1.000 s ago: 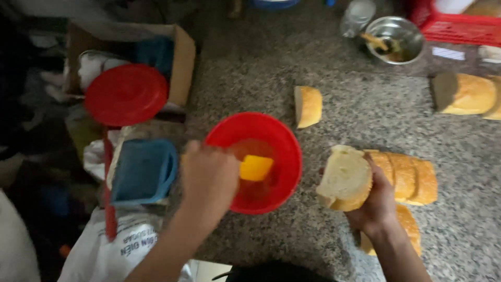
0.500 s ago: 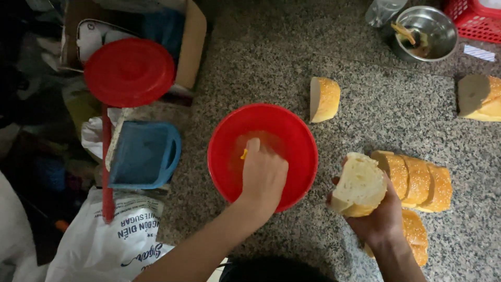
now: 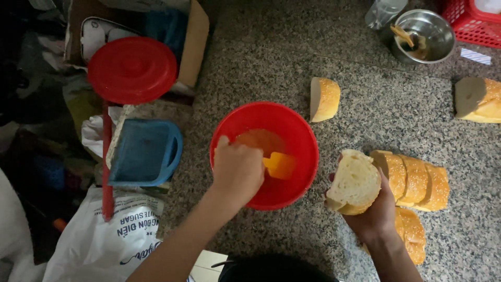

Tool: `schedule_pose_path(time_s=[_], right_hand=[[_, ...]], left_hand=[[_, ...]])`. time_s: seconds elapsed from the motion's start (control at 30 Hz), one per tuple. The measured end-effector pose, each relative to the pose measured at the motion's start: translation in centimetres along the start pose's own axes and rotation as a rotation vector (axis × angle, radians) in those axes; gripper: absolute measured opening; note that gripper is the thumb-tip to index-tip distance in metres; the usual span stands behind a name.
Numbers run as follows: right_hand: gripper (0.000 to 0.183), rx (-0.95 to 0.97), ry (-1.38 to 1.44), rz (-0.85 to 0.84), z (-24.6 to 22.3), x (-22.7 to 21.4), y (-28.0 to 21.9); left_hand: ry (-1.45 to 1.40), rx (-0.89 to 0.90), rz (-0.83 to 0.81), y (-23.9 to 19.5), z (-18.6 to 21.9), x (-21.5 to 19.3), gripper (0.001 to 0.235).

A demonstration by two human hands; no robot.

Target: Coating slices of bread with a yellow liquid using a spatula and arranging them on a counter

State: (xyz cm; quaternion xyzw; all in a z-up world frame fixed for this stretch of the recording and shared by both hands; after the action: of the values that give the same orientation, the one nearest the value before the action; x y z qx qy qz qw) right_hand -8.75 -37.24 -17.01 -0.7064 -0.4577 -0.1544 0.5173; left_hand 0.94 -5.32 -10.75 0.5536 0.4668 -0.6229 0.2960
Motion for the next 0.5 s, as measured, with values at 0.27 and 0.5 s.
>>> schedule_pose_path(time_s=[0.27,0.5], right_hand=[[0.075,-0.068,-0.060,0.204,0.3,4.1,-0.2],[0.088,-0.060,0.014,0.247,0.1,4.5,0.3]], left_hand=[[0.085,0.053,0.258,-1.8,-1.2,-2.5,0.029],[-0.208,-0.089,0.183,-4.2,-2.8,-4.8,0.028]])
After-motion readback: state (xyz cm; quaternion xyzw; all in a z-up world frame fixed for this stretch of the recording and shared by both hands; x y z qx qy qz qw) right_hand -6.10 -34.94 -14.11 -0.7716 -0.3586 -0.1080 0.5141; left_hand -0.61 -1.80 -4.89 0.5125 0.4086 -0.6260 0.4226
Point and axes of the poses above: each hand's wrist, its own y-axis towards the middle knuckle, its own x-axis out of the palm, z = x × y, the point moved 1 cm from there along y, towards the middle knuckle, and after that the axes turned 13 degrees about y, right-handed, at the moved point
